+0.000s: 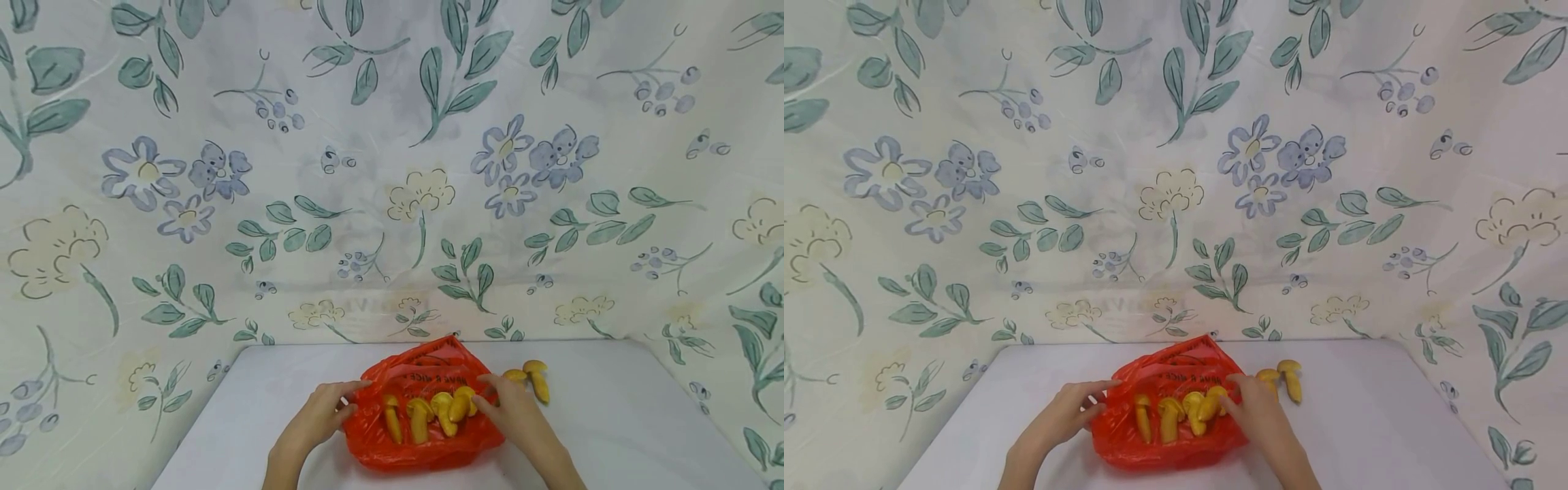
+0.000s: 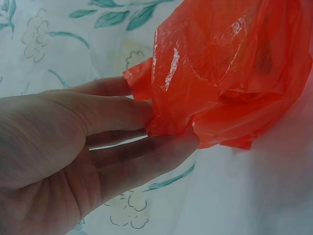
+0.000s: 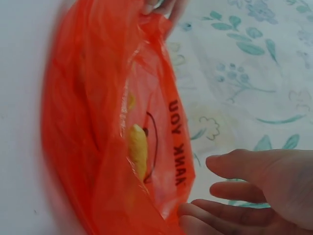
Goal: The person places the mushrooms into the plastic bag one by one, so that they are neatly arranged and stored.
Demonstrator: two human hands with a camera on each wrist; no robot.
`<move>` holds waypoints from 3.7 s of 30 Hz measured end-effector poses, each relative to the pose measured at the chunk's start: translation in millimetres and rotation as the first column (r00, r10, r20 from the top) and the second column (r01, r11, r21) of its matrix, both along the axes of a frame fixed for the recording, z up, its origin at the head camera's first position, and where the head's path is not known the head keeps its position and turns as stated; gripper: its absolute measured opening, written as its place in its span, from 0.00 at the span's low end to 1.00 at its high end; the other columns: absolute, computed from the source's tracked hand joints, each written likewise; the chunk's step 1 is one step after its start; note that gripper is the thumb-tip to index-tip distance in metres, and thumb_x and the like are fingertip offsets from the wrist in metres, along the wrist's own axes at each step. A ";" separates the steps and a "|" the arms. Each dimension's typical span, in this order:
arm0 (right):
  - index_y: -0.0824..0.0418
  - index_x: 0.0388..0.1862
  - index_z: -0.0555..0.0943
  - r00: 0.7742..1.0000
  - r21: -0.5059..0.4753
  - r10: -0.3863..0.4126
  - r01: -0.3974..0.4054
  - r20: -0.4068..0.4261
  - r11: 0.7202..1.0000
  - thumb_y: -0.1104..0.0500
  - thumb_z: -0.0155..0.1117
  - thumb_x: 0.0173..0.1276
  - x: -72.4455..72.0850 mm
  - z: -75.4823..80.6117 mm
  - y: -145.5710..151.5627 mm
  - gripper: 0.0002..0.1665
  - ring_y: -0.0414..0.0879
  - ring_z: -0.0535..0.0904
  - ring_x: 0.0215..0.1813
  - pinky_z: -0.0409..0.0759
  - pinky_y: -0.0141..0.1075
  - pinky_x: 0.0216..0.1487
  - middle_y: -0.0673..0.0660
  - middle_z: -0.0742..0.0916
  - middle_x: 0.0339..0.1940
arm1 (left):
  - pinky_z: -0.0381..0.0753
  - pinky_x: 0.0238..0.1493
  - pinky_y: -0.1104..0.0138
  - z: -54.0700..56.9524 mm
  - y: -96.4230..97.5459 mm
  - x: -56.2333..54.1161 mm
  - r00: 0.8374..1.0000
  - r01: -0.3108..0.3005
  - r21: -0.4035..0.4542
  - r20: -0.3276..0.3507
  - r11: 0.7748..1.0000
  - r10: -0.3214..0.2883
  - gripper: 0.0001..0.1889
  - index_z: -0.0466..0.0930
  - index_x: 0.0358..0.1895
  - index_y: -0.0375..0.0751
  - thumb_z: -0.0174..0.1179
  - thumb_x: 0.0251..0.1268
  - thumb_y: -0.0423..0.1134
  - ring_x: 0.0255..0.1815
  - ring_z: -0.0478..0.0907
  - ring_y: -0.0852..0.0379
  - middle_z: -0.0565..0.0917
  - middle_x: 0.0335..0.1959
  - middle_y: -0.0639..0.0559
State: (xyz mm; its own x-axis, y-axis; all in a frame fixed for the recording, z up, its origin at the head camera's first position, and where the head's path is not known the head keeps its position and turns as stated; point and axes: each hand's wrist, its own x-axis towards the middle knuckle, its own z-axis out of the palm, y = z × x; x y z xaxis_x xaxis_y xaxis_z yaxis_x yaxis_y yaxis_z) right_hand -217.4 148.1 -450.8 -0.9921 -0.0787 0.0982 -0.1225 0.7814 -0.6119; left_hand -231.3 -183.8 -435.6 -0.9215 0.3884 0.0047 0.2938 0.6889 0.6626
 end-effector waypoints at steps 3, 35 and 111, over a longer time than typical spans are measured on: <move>0.61 0.55 0.81 0.999 0.005 -0.022 0.023 -0.025 1.000 0.56 0.71 0.63 -0.3 2.7 3.4 0.22 0.40 0.78 0.31 0.85 0.33 0.34 0.53 0.87 0.37 | 0.86 0.30 0.70 -1.0 -0.3 -0.3 1.000 0.001 -0.006 -0.005 1.000 -0.001 0.23 0.79 0.61 0.44 0.58 0.63 0.24 0.32 0.78 0.58 0.85 0.42 0.47; 0.63 0.57 0.79 0.990 0.053 -0.111 0.116 -0.090 0.992 0.54 0.69 0.65 -14.3 4.0 61.7 0.24 0.48 0.83 0.38 0.87 0.39 0.36 0.58 0.86 0.38 | 0.85 0.29 0.71 -2.6 -1.5 -1.7 1.000 -0.012 -0.005 0.001 1.000 0.012 0.23 0.79 0.61 0.42 0.59 0.63 0.24 0.31 0.78 0.60 0.84 0.41 0.45; 0.67 0.69 0.63 0.980 0.062 -0.192 0.188 0.050 0.980 0.63 0.64 0.64 -39.5 -56.4 101.6 0.36 0.49 0.75 0.34 0.80 0.40 0.33 0.62 0.82 0.36 | 0.86 0.29 0.70 -5.2 -7.5 -1.3 1.000 -0.002 0.020 0.004 1.000 0.002 0.23 0.79 0.62 0.43 0.59 0.63 0.25 0.31 0.79 0.59 0.84 0.41 0.46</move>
